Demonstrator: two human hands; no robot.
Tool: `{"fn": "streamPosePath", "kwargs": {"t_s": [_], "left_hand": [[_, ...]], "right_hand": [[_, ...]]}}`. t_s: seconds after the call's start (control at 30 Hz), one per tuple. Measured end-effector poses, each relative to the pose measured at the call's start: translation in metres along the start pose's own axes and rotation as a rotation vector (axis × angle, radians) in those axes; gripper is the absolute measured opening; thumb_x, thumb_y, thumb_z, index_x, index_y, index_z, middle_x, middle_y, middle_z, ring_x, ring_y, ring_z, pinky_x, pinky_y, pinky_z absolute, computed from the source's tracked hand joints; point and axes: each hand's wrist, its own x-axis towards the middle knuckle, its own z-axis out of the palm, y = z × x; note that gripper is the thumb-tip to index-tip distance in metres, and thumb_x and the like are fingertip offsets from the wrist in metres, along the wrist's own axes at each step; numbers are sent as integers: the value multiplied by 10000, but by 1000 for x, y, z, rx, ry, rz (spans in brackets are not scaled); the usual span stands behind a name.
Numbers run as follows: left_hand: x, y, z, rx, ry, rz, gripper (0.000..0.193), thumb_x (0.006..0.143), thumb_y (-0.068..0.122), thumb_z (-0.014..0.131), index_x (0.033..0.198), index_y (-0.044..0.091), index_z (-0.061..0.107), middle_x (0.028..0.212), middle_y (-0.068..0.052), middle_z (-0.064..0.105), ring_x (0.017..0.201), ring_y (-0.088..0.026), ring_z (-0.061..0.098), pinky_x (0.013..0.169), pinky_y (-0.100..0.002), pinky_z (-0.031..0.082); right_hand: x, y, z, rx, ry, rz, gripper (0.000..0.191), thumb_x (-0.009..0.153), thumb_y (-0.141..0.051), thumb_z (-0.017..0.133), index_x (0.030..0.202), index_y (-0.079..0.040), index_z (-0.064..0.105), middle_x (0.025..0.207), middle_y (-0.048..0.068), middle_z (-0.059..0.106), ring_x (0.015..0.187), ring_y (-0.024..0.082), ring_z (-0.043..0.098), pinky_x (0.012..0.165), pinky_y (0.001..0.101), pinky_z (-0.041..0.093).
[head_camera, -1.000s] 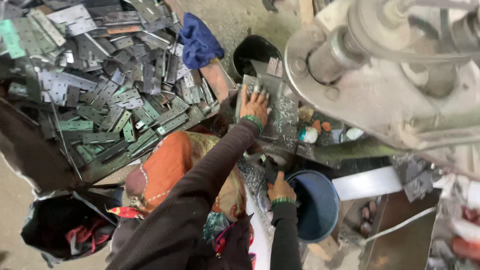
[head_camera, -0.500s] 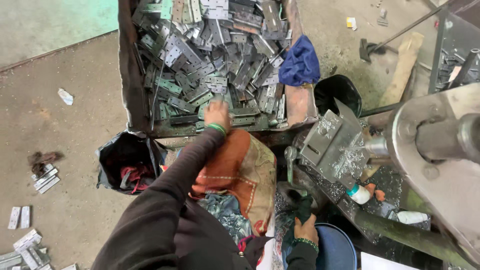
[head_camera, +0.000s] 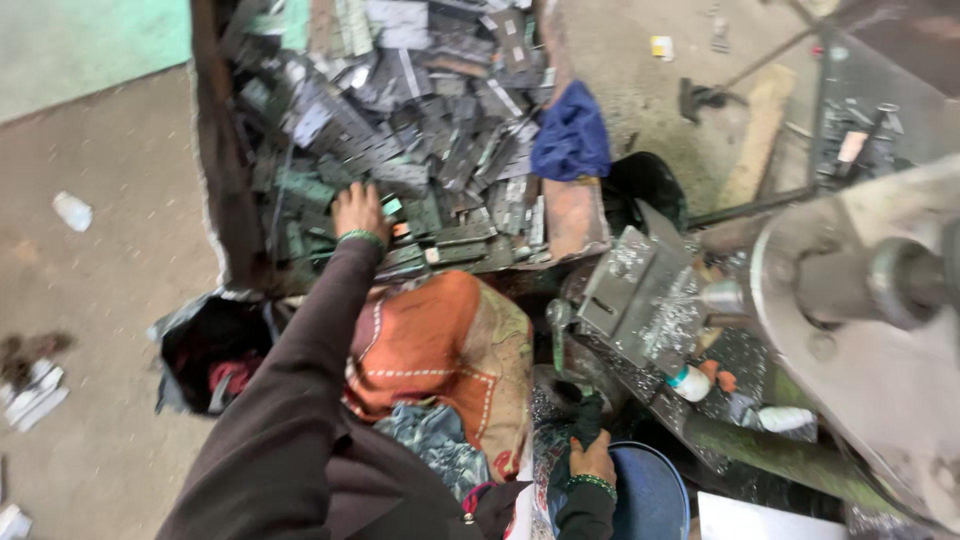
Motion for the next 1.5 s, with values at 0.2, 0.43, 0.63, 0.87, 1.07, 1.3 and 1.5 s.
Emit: {"fn": "streamPosePath", "kwargs": {"t_s": [0.2,0.43,0.63,0.87,1.07,1.3,1.5], "left_hand": [[-18,11,8,291,11,225,260,923,346,692,1064,132,647,1096,-96,597,955,-295,646,846,-454,517],[-32,28,-13,181,-196,211,266,874,255,663,1075,84,631,1098,-121,599,825,-331,748,664,-474,620],[-13,46,-42,30,-265,201,254,868,181,662,1109,101,644,1123,-182,697,948,-441,711,780,-530,599],[-46,158,-56,-577,-107,680,381,854,-22,542,1176,143,661,1013,-187,713,927,-424,685,785,-518,552],[-94,283,-44,-618,-78,1090,480,860,-15,568,1251,240,677,1275,-60,672,1293,-315,592,1105,-525,436],[-128,315,-12,-283,-419,1053,554,865,84,574,1382,280,605,1540,31,536,1510,-251,378,1250,-690,76],[-156,337,-18,-319,-438,1036,817,866,451,690,1515,62,383,1511,-206,447,1444,-373,341,1202,-600,74]], "right_hand": [[-6,1,0,68,-8,27,671,894,-404,710,1458,-195,412,1199,258,713,1143,462,671,973,537,525],[-13,-3,-8,116,22,-8,665,885,-407,712,1441,-190,418,1257,212,698,1182,425,660,980,526,523],[-18,0,-8,138,22,-45,717,892,-400,699,1489,-171,375,1196,234,703,1107,436,676,935,536,533],[-20,8,3,175,109,-93,689,864,-388,725,1439,-162,421,1141,242,711,1061,453,679,879,560,533],[-20,4,-3,187,102,-88,729,845,-398,739,1449,-167,404,1163,250,696,1064,463,669,881,567,526],[-21,7,-1,228,119,-92,767,836,-375,730,1493,-181,384,1210,235,690,1090,458,661,894,565,528],[-11,3,5,215,83,-96,813,862,-413,729,1526,-130,355,1153,276,701,1062,461,679,893,561,538]]}}
